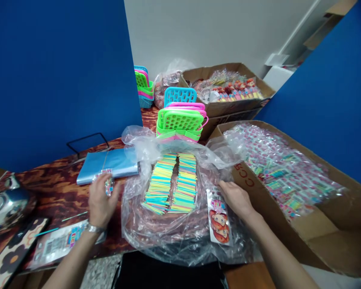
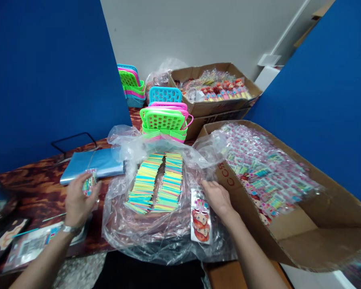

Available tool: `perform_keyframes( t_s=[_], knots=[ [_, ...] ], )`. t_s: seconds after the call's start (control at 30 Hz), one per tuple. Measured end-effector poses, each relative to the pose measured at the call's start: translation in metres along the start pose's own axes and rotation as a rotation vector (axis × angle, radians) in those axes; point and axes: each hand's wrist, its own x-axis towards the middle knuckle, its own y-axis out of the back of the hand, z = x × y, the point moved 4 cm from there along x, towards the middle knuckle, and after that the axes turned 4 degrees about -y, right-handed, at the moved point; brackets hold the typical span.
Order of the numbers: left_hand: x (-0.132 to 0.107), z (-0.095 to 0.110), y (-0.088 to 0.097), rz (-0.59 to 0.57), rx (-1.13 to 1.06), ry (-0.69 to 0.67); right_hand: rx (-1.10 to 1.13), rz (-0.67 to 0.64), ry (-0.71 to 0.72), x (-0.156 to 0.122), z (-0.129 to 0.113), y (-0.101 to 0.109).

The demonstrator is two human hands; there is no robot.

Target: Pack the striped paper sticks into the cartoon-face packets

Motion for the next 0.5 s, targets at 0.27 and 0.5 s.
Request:
perform_keyframes(
  t_s=[0.27,0.5],
  knots=[
    [-0.074,0.157,-0.068,-0.689,-0.886,0.108,0.616,0.008,0.350,-0.024,-0.072,0.085],
    [-0.085,0.161,-0.078,-0.772,-0.982,0.299,0.713,0.107,0.280,-0.030,-0.095,0.078]
  ],
)
